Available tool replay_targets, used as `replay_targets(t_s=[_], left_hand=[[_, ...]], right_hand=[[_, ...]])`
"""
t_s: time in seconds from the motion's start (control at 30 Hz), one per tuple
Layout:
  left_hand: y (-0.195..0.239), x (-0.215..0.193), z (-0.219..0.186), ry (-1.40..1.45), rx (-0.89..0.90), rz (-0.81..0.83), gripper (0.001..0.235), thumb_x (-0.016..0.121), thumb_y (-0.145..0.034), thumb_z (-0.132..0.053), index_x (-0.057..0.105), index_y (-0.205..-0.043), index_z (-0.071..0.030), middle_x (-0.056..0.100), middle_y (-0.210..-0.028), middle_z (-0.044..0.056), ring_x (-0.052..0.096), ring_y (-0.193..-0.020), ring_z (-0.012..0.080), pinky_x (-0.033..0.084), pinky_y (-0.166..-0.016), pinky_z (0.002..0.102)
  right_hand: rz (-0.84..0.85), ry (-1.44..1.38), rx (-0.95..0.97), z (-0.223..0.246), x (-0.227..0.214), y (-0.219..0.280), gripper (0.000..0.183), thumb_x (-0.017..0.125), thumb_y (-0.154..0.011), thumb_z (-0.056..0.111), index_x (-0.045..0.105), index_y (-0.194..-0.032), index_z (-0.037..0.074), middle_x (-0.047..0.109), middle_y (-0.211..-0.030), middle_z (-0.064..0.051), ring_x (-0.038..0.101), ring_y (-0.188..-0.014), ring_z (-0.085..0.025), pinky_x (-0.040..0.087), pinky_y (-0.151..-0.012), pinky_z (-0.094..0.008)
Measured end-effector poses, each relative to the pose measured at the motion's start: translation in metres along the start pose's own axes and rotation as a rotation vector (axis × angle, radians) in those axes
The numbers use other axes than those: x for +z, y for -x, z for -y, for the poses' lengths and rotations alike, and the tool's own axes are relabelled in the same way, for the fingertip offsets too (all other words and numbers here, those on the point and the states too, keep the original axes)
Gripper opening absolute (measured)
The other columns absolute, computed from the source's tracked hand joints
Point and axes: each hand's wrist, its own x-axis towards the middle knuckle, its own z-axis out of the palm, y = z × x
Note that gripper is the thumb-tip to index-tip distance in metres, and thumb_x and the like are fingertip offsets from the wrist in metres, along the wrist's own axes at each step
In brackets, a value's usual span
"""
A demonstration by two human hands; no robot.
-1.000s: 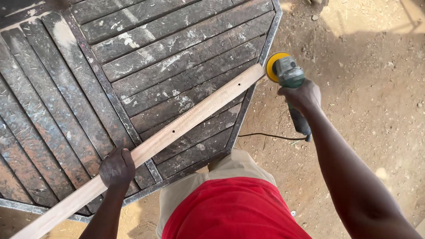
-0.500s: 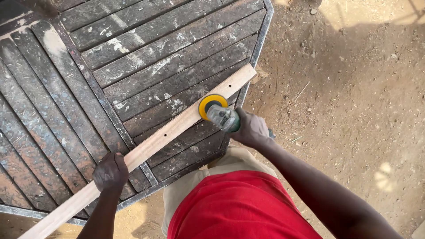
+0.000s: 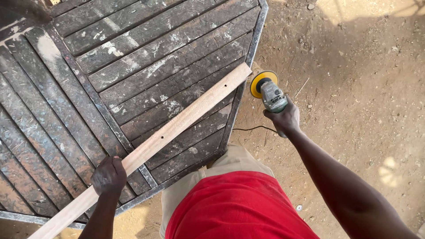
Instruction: Sanding a long wooden plank using an angle grinder with a sanding attachment.
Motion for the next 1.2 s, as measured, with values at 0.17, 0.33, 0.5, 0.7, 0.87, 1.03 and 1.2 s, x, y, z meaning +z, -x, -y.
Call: replay_targets(t_s=[0.17, 0.33, 0.5, 0.7, 0.87, 1.03, 1.2], left_hand=[[0.001, -0.009, -0.007, 0.0, -0.061, 0.073, 0.044, 0.04, -0.106, -0.028, 0.068, -0.08, -0.006, 0.072, -0.083, 0.015, 0.066, -0.072, 0.0369, 0.048, -0.06, 0.05], [0.0, -0.01, -0.009, 0.004, -0.085, 0.093, 0.041, 0.041, -0.106, -0.028, 0.068, -0.085, -0.006, 0.073, -0.089, 0.017, 0.066, -0.079, 0.0427, 0.048, -0.066, 0.055], [-0.006, -0.014, -0.01, 0.005, -0.155, 0.165, 0.042, 0.039, -0.105, -0.032, 0.073, -0.098, -0.008, 0.075, -0.099, 0.02, 0.069, -0.088, 0.0462, 0.052, -0.074, 0.057], [-0.002, -0.013, -0.013, -0.002, -0.134, 0.132, 0.044, 0.038, -0.106, -0.03, 0.071, -0.091, -0.005, 0.075, -0.094, 0.02, 0.068, -0.082, 0.0445, 0.05, -0.068, 0.056], [-0.001, -0.007, -0.004, -0.014, -0.079, 0.105, 0.044, 0.038, -0.107, -0.03, 0.071, -0.091, -0.006, 0.074, -0.092, 0.02, 0.068, -0.079, 0.0436, 0.05, -0.065, 0.055], [-0.001, -0.005, 0.001, -0.049, -0.074, 0.096, 0.041, 0.04, -0.107, -0.03, 0.071, -0.092, -0.009, 0.074, -0.095, 0.017, 0.068, -0.085, 0.0461, 0.051, -0.071, 0.056], [-0.001, -0.002, 0.002, -0.026, -0.085, 0.106, 0.045, 0.038, -0.107, -0.031, 0.069, -0.09, -0.004, 0.073, -0.093, 0.021, 0.066, -0.081, 0.0463, 0.048, -0.068, 0.057]], right_hand=[[0.089, -0.031, -0.126, -0.001, 0.033, 0.008, 0.057, 0.085, -0.067, 0.029, 0.062, -0.117, 0.015, 0.074, -0.093, -0.004, 0.068, -0.075, -0.02, 0.054, -0.061, -0.036], [0.108, 0.034, -0.276, -0.005, 0.049, -0.013, 0.056, 0.086, -0.065, 0.033, 0.061, -0.111, 0.016, 0.072, -0.089, -0.003, 0.065, -0.07, -0.021, 0.052, -0.059, -0.04], [-0.082, 0.019, 0.089, -0.034, 0.04, -0.035, 0.069, 0.084, -0.059, 0.043, 0.068, -0.119, 0.014, 0.076, -0.102, -0.008, 0.071, -0.084, -0.023, 0.057, -0.066, -0.04], [-0.057, -0.013, 0.164, -0.028, 0.025, -0.009, 0.056, 0.082, -0.059, 0.039, 0.069, -0.107, 0.012, 0.074, -0.091, -0.007, 0.067, -0.078, -0.022, 0.053, -0.067, -0.04], [0.017, -0.088, 0.062, -0.02, 0.043, -0.022, 0.074, 0.088, -0.062, 0.035, 0.063, -0.128, 0.013, 0.076, -0.102, -0.006, 0.071, -0.086, -0.02, 0.059, -0.07, -0.036], [-0.064, -0.216, 0.189, -0.011, 0.045, -0.031, 0.052, 0.079, -0.061, 0.034, 0.072, -0.108, 0.015, 0.075, -0.092, -0.001, 0.066, -0.075, -0.012, 0.055, -0.06, -0.031], [-0.021, -0.239, 0.231, -0.018, 0.034, -0.02, 0.067, 0.083, -0.059, 0.034, 0.067, -0.119, 0.009, 0.075, -0.101, -0.008, 0.069, -0.083, -0.02, 0.058, -0.066, -0.036]])
